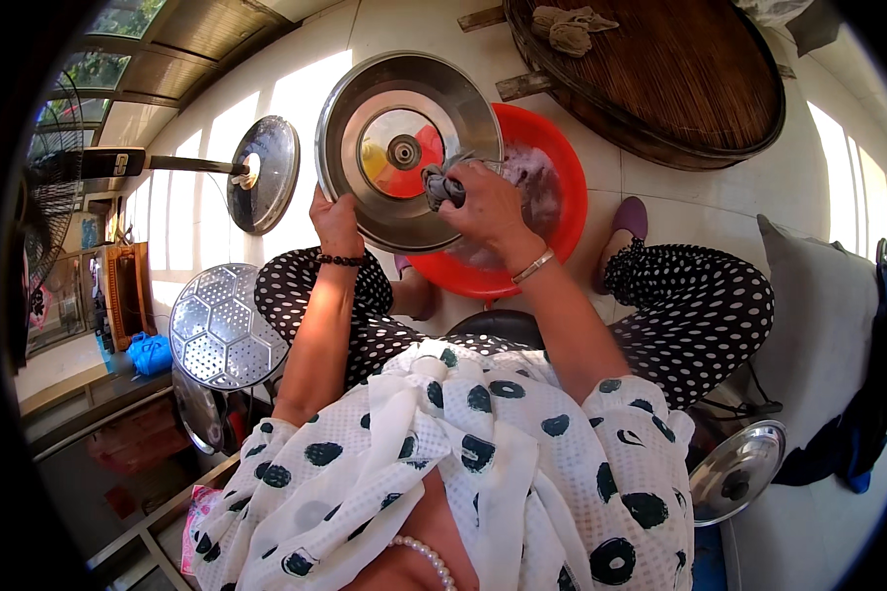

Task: The person washes a metal pot lid with a cloth in a red basin of soapy water.

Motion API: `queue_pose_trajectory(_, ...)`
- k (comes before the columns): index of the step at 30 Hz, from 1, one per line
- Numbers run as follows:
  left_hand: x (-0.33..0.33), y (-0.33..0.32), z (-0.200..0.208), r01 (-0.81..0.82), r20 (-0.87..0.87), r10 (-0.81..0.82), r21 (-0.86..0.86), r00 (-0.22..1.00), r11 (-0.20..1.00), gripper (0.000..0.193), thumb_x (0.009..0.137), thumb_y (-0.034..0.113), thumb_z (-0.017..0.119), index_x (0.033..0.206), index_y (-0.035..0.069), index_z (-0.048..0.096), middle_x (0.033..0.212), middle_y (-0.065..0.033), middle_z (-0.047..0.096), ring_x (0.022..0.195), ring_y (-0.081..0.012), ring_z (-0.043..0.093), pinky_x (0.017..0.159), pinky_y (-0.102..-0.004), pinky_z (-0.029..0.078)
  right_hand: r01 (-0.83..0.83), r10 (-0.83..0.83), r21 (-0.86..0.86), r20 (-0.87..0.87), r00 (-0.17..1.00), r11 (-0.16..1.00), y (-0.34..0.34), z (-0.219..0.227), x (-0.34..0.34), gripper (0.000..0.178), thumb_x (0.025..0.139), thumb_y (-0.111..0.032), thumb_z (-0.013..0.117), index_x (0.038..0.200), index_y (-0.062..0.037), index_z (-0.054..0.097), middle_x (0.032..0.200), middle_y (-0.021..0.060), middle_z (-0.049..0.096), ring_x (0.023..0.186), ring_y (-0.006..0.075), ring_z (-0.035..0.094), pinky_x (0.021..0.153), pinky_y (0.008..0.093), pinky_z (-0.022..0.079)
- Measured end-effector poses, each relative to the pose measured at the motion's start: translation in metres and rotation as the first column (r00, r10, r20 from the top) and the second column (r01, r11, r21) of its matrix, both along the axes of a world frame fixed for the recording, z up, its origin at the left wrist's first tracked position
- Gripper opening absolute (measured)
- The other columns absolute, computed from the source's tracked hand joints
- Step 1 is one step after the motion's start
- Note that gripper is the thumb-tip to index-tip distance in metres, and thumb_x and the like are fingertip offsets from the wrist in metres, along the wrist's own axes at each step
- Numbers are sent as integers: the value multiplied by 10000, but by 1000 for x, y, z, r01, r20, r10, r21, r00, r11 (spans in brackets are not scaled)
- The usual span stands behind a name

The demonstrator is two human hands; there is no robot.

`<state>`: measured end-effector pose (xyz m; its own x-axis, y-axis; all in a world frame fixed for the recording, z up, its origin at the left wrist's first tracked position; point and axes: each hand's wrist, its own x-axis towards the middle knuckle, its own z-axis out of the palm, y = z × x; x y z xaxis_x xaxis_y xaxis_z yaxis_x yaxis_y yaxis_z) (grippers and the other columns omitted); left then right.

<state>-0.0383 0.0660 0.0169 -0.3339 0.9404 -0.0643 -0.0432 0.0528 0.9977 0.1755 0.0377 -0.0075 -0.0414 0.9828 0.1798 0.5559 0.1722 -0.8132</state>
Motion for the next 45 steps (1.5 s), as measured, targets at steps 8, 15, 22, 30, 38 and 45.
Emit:
queue_pose_trajectory(8,23,-31,6,129,10,-129,-78,992,989,420,731,-76,433,1130,-30,554,937,-48,614,794,-95,572,712,-212,461,-181,44,558,250,967,809,65,18,-47,237,712,-154,646,947,-136,619,854,49,546,811,247,564,661,342,494)
queue_pose_trajectory(15,22,-42,28,215,-50,-216,-31,975,976,409,745,-54,436,1135,-28,557,938,-37,615,804,-84,561,726,-208,450,-44,-267,487,549,792,872,106,-4,7,173,739,-175,621,907,-206,652,886,28,578,929,217,541,732,338,456)
queue_pose_trajectory(22,27,-47,17,159,-101,-151,81,983,984,346,759,-37,479,1088,-26,584,841,-6,601,699,-58,517,634,-205,427,185,-194,69,513,836,980,51,-64,33,267,735,-261,649,984,-165,665,1019,86,556,1000,284,524,782,434,466)
queue_pose_trajectory(30,37,-40,11,197,-334,-165,63,928,978,199,808,-22,524,995,-25,591,845,10,604,758,-44,521,677,-188,423,-420,56,-500,-591,804,757,4,-96,-14,468,735,-295,651,1158,-98,618,1089,166,546,916,311,590,746,341,497)
queue_pose_trajectory(38,42,-26,-9,150,-463,-28,230,886,962,221,825,-15,541,1040,-24,591,882,-15,632,776,-63,543,708,-215,445,-147,99,-203,-230,968,968,-22,-67,-21,379,628,-212,728,956,-71,599,969,151,530,901,331,550,793,393,465)
queue_pose_trajectory(45,33,-26,-18,158,-501,-59,157,864,975,263,832,-16,548,1092,-25,582,933,-30,641,818,-84,564,760,-231,450,246,-166,-283,278,946,927,-19,-171,28,405,692,-59,645,1083,-114,556,1089,229,490,1011,433,509,883,455,456)
